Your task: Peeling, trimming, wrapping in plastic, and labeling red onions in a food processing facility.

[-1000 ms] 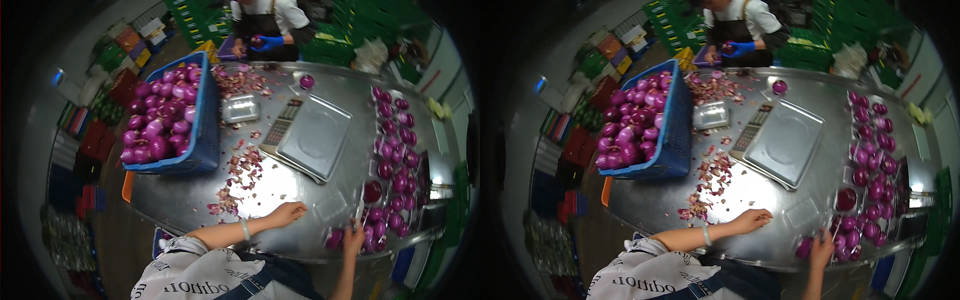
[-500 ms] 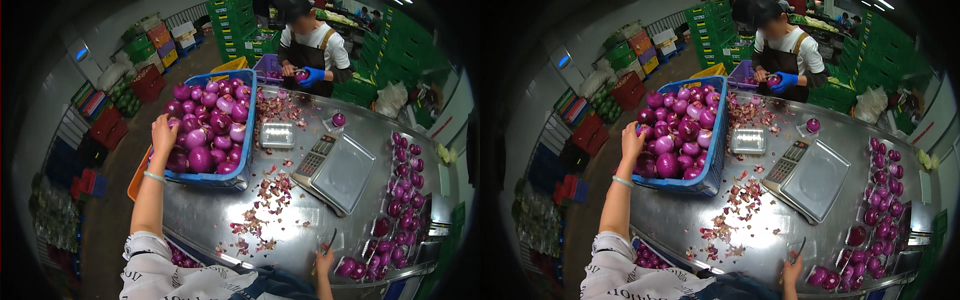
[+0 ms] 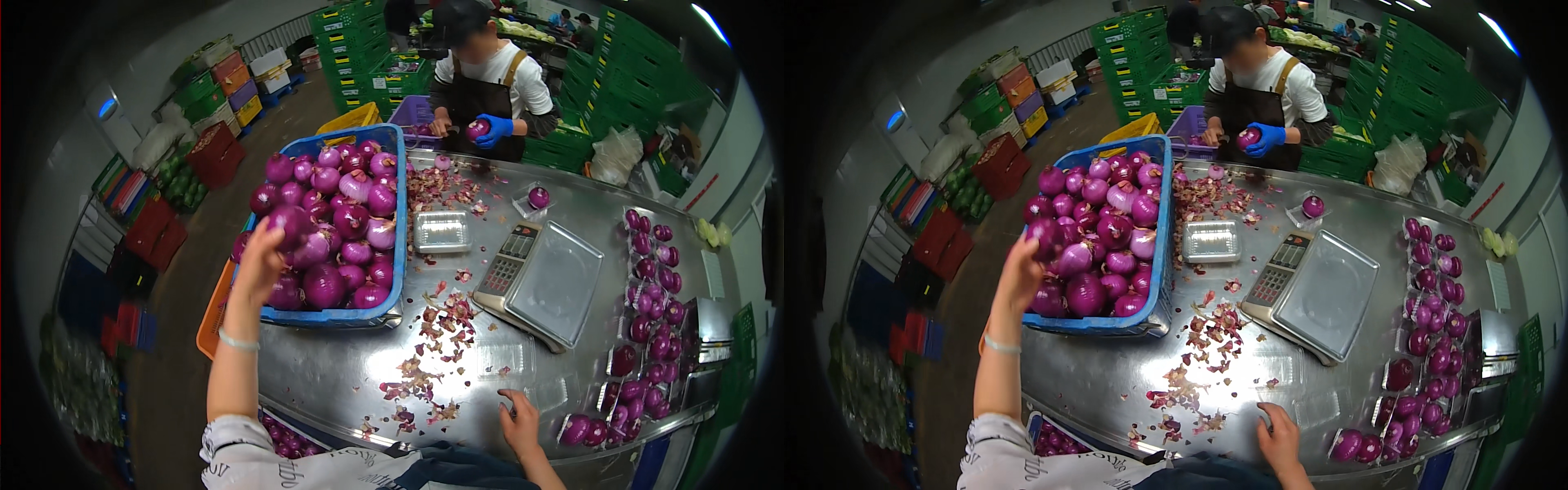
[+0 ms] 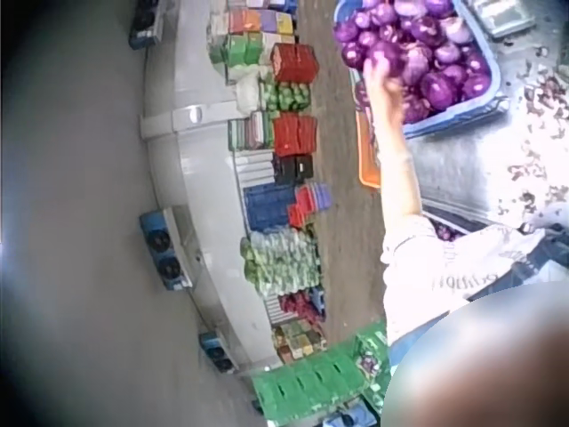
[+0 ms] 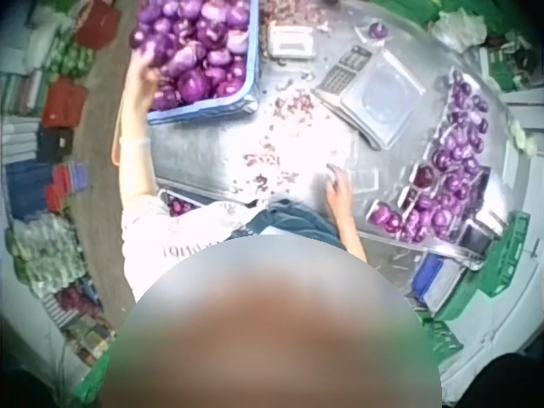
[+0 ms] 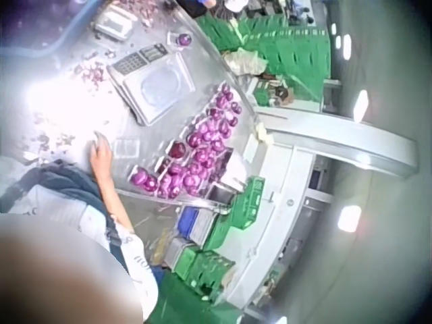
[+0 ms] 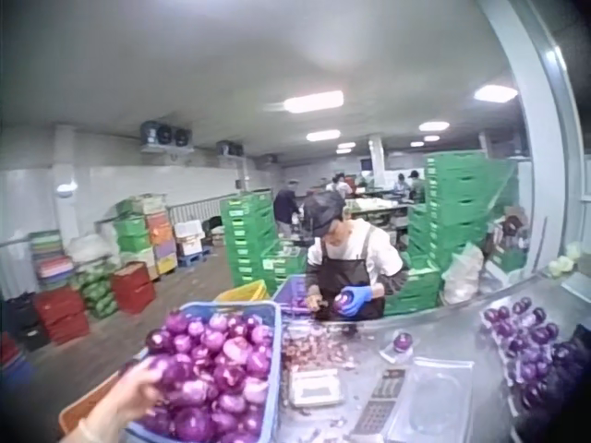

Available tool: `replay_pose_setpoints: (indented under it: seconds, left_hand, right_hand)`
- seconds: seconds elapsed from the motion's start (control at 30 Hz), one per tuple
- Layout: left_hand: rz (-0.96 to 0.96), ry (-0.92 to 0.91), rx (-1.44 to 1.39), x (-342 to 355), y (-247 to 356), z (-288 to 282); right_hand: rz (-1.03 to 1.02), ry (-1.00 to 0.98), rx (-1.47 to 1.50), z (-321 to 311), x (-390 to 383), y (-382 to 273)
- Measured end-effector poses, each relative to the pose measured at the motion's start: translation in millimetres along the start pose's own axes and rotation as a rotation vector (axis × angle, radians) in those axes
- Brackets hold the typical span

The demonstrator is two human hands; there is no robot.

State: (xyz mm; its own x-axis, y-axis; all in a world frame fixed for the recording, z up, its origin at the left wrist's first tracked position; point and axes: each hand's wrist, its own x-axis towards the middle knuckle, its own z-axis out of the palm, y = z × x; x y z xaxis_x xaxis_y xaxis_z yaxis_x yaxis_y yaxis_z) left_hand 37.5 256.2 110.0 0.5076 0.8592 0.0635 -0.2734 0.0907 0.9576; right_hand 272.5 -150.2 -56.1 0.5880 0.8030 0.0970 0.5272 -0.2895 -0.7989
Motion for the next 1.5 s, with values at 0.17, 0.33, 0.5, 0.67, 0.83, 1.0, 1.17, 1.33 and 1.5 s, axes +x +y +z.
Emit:
replay_pose_setpoints:
  seconds: [0.17,0.33,0.5,0.67,0.83,1.0,1.17,1.33,1.5]
  left_hand:
    - [-0.366,-0.306,-0.425,-95.6,-57.2,70.8]
    - [-0.492,-0.248,-0.431,-169.0,-93.9,108.5]
    - [-0.513,-0.214,-0.321,-205.0,-101.6,125.3]
    - [-0.474,-0.205,-0.245,-223.7,-106.3,126.8]
    - [-0.298,-0.11,0.045,-244.0,-111.0,125.5]
    - [0.304,0.103,0.652,-244.6,-112.5,112.0]
    - [0.174,0.13,0.387,-245.3,-122.8,106.0]
    - [-0.505,0.013,-0.681,-254.4,-125.6,124.2]
    - [-0.724,-0.235,-0.59,-259.9,-129.3,111.8]
  right_hand:
    - [-0.399,0.038,-0.147,-13.7,22.0,-50.6]
    - [-0.629,-0.07,-0.364,-19.6,27.5,-93.2]
    - [-0.599,-0.108,-0.461,-16.8,15.1,-89.8]
    - [-0.553,-0.15,-0.417,-7.2,0.8,-86.9]
    - [-0.482,-0.173,-0.368,5.8,-8.5,-90.4]
    - [-0.461,-0.213,-0.284,3.8,-21.6,-84.4]
    - [-0.495,-0.211,0.089,6.1,-25.3,-104.0]
    - [-0.4,-0.184,0.173,22.2,-28.4,-117.7]
    - [-0.388,-0.148,0.286,14.2,-19.8,-108.3]
